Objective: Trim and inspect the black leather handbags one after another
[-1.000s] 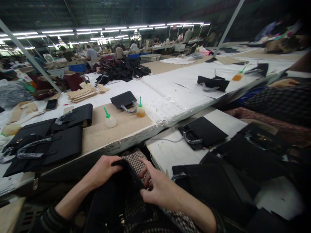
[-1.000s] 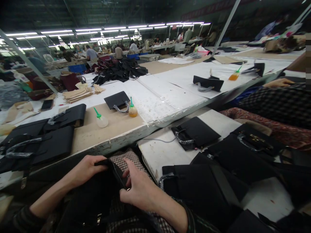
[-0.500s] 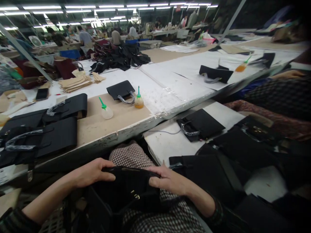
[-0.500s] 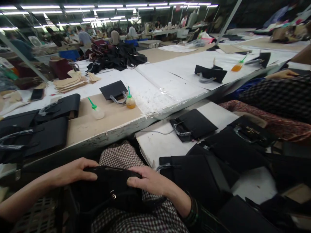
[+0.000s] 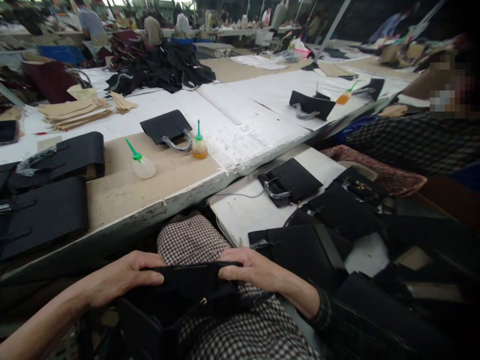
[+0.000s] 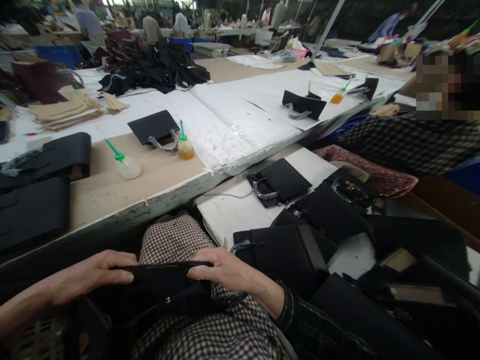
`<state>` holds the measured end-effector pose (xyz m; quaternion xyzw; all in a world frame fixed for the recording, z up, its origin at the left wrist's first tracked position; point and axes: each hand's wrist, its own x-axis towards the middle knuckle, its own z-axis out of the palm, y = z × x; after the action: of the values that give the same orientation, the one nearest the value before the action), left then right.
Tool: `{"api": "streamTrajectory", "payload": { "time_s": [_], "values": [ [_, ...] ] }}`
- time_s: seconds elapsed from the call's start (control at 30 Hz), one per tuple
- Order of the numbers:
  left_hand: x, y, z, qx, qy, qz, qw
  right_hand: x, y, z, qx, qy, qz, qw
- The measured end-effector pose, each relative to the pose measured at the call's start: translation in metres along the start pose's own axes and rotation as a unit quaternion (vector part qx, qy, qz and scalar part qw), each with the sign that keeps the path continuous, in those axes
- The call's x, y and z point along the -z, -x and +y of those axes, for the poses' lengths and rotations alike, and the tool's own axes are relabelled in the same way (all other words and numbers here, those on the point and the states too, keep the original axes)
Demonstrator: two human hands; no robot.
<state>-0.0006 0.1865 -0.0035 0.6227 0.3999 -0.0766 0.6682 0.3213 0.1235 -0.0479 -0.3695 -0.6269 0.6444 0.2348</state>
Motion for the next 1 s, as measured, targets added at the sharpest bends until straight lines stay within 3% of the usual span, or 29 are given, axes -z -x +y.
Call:
{"api": "streamTrajectory", "payload": {
  "time_s": [0.27, 0.4, 0.53, 0.8, 1.0],
  "values": [
    [-0.004, -0.004, -0.008, -0.037, -0.005, -0.017, 0.999, -0.014, 0.009, 0.007, -0.002, 0.011, 0.064, 0.998],
    [-0.01, -0.008, -0.013, -0.03, 0.024, 0.014, 0.999, -0.016, 0.01, 0.012, -0.019, 0.013, 0.103, 0.994],
    [-0.014, -0.007, -0.009, -0.022, 0.034, 0.047, 0.998, -0.011, 0.01, 0.01, -0.038, -0.038, 0.07, 0.996],
    [-0.021, -0.007, -0.004, 0.0, 0.132, 0.013, 0.991, -0.006, 0.003, 0.002, -0.057, -0.123, 0.031, 0.99],
    [-0.021, -0.004, -0.001, -0.014, 0.115, 0.022, 0.993, -0.006, -0.01, 0.003, -0.05, -0.074, 0.047, 0.995]
  ]
}}
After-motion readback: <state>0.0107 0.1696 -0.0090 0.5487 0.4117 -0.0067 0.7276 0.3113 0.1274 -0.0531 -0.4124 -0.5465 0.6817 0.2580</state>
